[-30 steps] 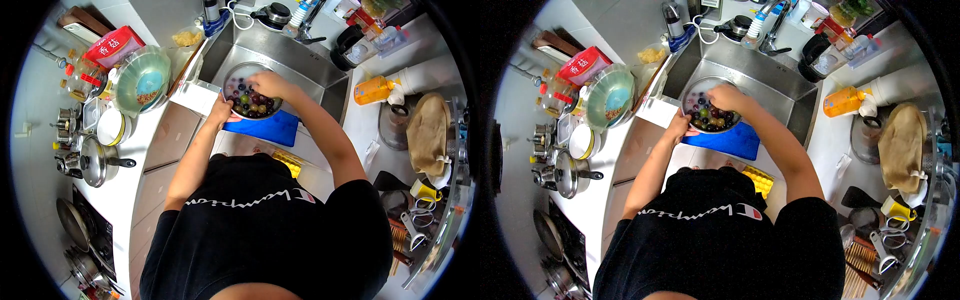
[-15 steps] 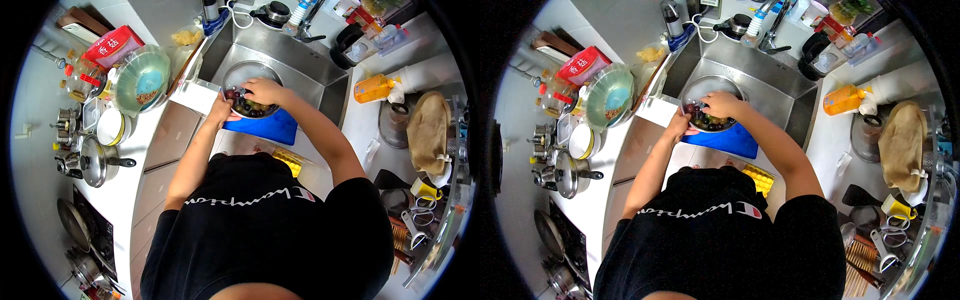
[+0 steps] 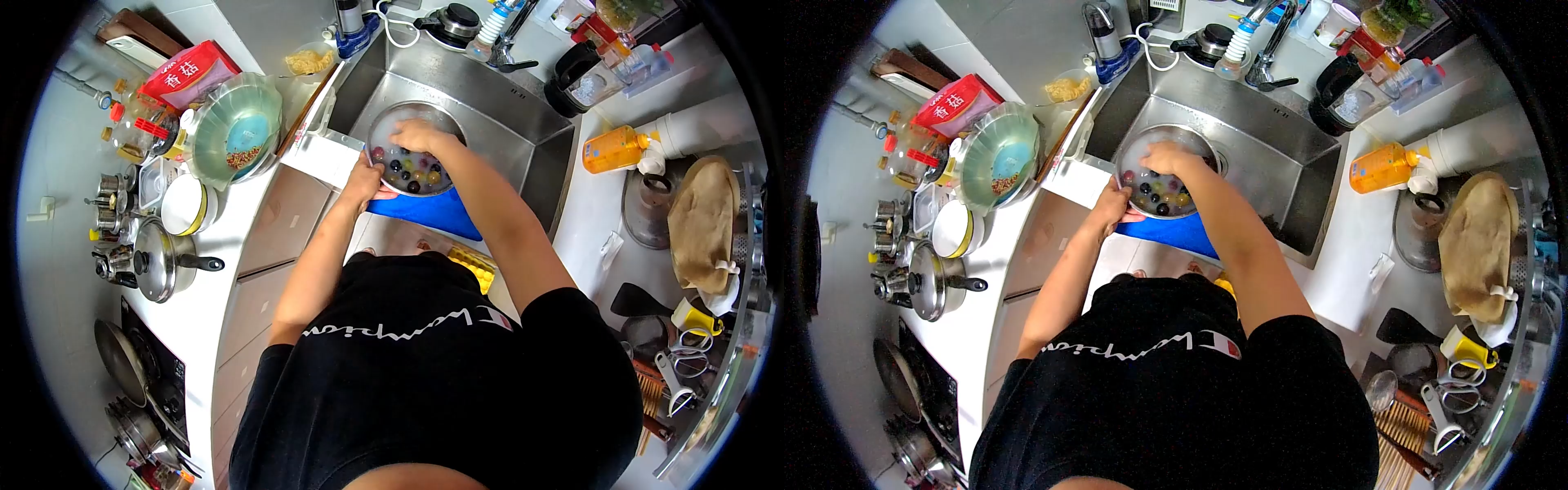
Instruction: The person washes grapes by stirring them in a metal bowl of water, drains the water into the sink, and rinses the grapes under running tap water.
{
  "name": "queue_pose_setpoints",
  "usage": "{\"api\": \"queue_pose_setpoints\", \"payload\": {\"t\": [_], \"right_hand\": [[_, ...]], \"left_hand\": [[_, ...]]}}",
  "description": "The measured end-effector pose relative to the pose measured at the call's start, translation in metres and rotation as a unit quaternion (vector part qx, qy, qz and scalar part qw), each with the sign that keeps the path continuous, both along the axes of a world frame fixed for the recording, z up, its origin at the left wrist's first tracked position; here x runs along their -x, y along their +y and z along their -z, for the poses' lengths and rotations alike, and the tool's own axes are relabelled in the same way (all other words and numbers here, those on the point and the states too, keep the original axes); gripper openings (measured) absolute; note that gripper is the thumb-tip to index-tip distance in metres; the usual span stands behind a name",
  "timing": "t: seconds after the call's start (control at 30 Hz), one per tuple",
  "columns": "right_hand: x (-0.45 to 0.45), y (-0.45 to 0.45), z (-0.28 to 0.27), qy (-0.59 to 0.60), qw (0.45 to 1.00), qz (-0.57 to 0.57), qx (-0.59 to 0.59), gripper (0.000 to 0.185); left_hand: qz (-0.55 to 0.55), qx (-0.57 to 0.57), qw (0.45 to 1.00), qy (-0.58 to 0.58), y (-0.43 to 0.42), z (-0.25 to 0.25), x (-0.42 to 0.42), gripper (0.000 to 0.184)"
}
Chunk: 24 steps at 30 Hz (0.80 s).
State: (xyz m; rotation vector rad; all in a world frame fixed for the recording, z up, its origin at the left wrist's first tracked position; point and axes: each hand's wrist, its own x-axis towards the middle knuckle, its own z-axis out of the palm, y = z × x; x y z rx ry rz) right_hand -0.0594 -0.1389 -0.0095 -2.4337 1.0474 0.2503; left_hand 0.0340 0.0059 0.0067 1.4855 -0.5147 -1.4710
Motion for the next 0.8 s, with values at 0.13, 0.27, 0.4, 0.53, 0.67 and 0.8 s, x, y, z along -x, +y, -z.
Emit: {"api": "queue_pose_setpoints", "payload": {"t": [0.13,0.27,0.4,0.53,0.67,0.8], "right_hand": [[0.009,0.016,-0.026,0.025,0.996,-0.083,0.0,0.034],[0.041,0.033,-0.024,-0.117,0.967,-0.197,0.108,0.026],[0.057,0.032,-0.055,-0.095,0.976,-0.194,0.025,0.032],[0.054,0.007,-0.054,-0.095,0.99,-0.095,0.045,0.037],[0.03,-0.012,-0.018,-0.025,0.999,0.02,-0.025,0.051],[0.014,-0.001,-0.021,0.008,0.996,0.075,-0.056,0.064]], "left_hand": [[0.002,0.003,1.0,0.001,0.0,0.001,-0.001,0.035],[0.006,0.008,1.0,0.007,0.001,0.0,-0.001,0.039],[0.003,0.013,1.0,0.001,0.001,0.0,0.0,0.041],[0.0,-0.002,1.0,0.002,0.002,-0.004,0.001,0.041],[0.01,0.004,1.0,0.004,0.001,0.0,-0.001,0.041],[0.003,0.0,1.0,-0.004,0.001,-0.002,0.0,0.041]]}}
